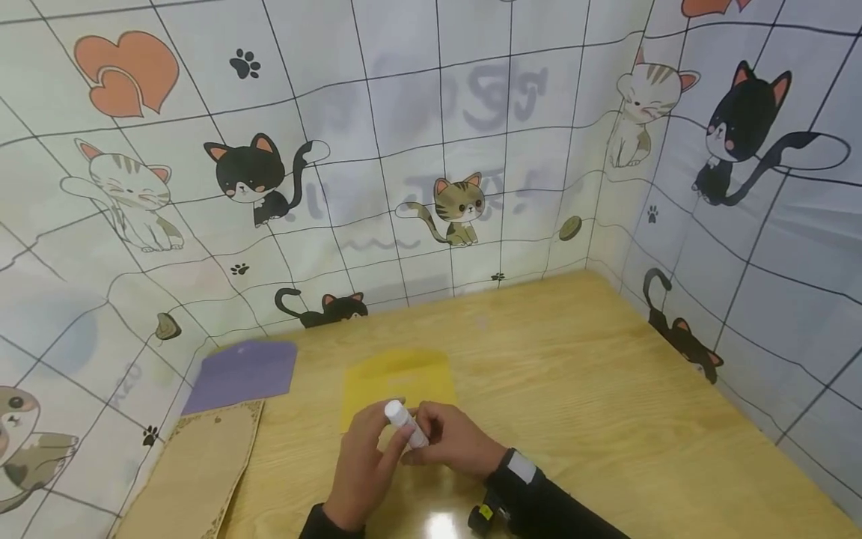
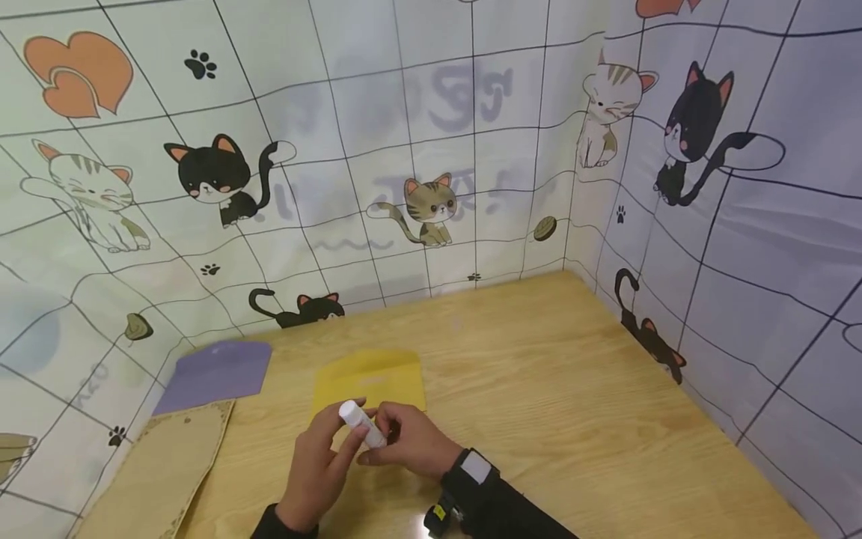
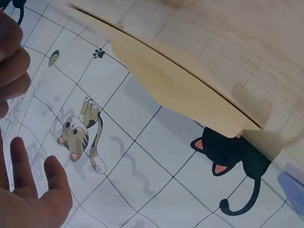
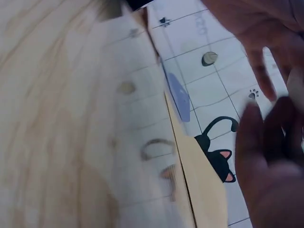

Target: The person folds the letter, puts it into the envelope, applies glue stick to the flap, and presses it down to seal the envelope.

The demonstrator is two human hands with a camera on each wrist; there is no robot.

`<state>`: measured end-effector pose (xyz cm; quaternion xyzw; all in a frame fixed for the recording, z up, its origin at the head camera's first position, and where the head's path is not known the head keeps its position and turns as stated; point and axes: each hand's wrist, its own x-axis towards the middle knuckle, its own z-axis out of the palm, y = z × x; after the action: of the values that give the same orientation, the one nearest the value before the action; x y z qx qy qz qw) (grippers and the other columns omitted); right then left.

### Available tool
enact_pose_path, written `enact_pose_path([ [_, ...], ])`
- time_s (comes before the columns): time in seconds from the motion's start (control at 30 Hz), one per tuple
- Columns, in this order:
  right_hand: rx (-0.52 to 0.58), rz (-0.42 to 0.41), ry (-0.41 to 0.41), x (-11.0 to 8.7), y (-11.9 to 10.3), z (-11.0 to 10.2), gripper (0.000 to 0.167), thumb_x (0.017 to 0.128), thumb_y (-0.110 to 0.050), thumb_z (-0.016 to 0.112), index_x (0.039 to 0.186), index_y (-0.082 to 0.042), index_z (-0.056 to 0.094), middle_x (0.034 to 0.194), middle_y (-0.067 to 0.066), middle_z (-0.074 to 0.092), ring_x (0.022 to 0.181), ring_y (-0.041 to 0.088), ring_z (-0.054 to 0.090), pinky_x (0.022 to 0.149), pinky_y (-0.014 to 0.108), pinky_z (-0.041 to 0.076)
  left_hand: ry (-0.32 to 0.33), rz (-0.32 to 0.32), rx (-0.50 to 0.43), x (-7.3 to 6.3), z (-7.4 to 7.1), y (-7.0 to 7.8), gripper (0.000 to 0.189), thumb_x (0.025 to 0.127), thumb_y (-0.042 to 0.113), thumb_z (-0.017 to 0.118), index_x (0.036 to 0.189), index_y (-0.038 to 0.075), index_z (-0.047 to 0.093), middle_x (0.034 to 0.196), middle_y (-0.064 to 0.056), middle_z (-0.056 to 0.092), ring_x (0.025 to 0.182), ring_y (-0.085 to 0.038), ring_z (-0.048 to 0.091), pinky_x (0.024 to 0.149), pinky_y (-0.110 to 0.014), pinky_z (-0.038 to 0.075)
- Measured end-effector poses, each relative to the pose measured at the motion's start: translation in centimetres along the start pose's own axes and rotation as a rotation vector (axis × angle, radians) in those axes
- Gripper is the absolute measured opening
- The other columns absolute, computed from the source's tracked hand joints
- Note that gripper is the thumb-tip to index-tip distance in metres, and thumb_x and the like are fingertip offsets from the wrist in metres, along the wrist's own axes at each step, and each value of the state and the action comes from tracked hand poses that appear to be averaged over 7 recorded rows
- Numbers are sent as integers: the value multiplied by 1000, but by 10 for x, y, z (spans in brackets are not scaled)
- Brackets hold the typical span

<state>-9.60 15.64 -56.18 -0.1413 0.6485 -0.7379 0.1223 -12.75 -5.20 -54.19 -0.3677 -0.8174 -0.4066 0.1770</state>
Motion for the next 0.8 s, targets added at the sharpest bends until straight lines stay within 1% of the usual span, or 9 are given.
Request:
enact_pose_path([
  [0.03, 24, 7, -39, 0, 1, -1, 38, 105, -7, 78, 100, 8, 43, 114, 5, 66, 104, 4, 68, 89, 22, 59, 12, -3, -10, 0, -1, 0, 24, 108, 14, 76, 132, 10, 75, 128, -6, 83, 116, -28, 79, 94, -50, 68],
  [0.13, 116, 32, -153, 2, 4, -5, 34, 115, -10, 64, 111, 13, 40, 124, 34, 69, 114, 5, 74, 100, 28, 63, 47, -9, -47, 1, -4, -3, 25, 107, 5, 72, 132, 10, 74, 125, -3, 84, 113, -25, 80, 93, -46, 68],
  [0.17, 133, 30, -170, 2, 5, -6, 34, 117, -11, 60, 114, 15, 40, 130, 42, 67, 117, 6, 76, 103, 29, 64, 55, -6, -55, 2, -5, -4, 26, 107, 3, 71, 132, 10, 74, 124, -2, 84, 113, -25, 80, 94, -46, 67],
  [0.23, 163, 25, -182, 3, 7, -9, 35, 118, -10, 58, 119, 18, 37, 138, 47, 64, 122, 8, 77, 107, 33, 64, 69, 13, -47, 3, -5, -6, 23, 108, 5, 71, 130, 10, 74, 123, -2, 84, 111, -24, 79, 93, -45, 67],
  [0.27, 162, 26, -174, 3, 8, -10, 36, 117, -10, 59, 122, 18, 37, 139, 45, 67, 121, 8, 78, 107, 33, 65, 77, 25, -38, 4, -5, -7, 19, 111, 10, 70, 129, 9, 74, 121, -3, 83, 111, -25, 79, 92, -45, 67],
  [0.37, 171, 35, -150, 3, 10, -12, 40, 117, -12, 62, 137, 18, 44, 133, 13, 81, 118, 7, 79, 103, 30, 65, 90, 71, -18, 3, -1, -10, 23, 117, 25, 65, 127, 6, 73, 120, -7, 81, 109, -26, 77, 91, -43, 67],
  [0.5, 192, 28, -190, 5, 13, -12, 51, 118, -16, 61, 152, 20, 47, 128, -16, 80, 118, 6, 77, 102, 28, 64, 102, 122, -33, 1, 2, -12, 32, 119, 33, 61, 127, 4, 72, 118, -8, 79, 107, -26, 75, 94, -35, 64],
  [0.6, 175, 9, -199, 4, 13, -12, 50, 117, -15, 64, 144, 25, 52, 130, -17, 78, 117, 4, 76, 101, 27, 64, 111, 150, -38, 1, 1, -10, 32, 120, 32, 61, 127, 4, 72, 116, -8, 78, 105, -26, 74, 97, -32, 61],
  [0.8, 147, 24, -107, 2, 8, -13, 44, 107, -5, 76, 123, 26, 50, 117, -19, 83, 122, -2, 74, 100, 21, 62, 113, 179, -32, 0, 2, -7, 38, 122, 35, 54, 126, 0, 69, 116, -8, 77, 104, -25, 73, 96, -28, 60],
])
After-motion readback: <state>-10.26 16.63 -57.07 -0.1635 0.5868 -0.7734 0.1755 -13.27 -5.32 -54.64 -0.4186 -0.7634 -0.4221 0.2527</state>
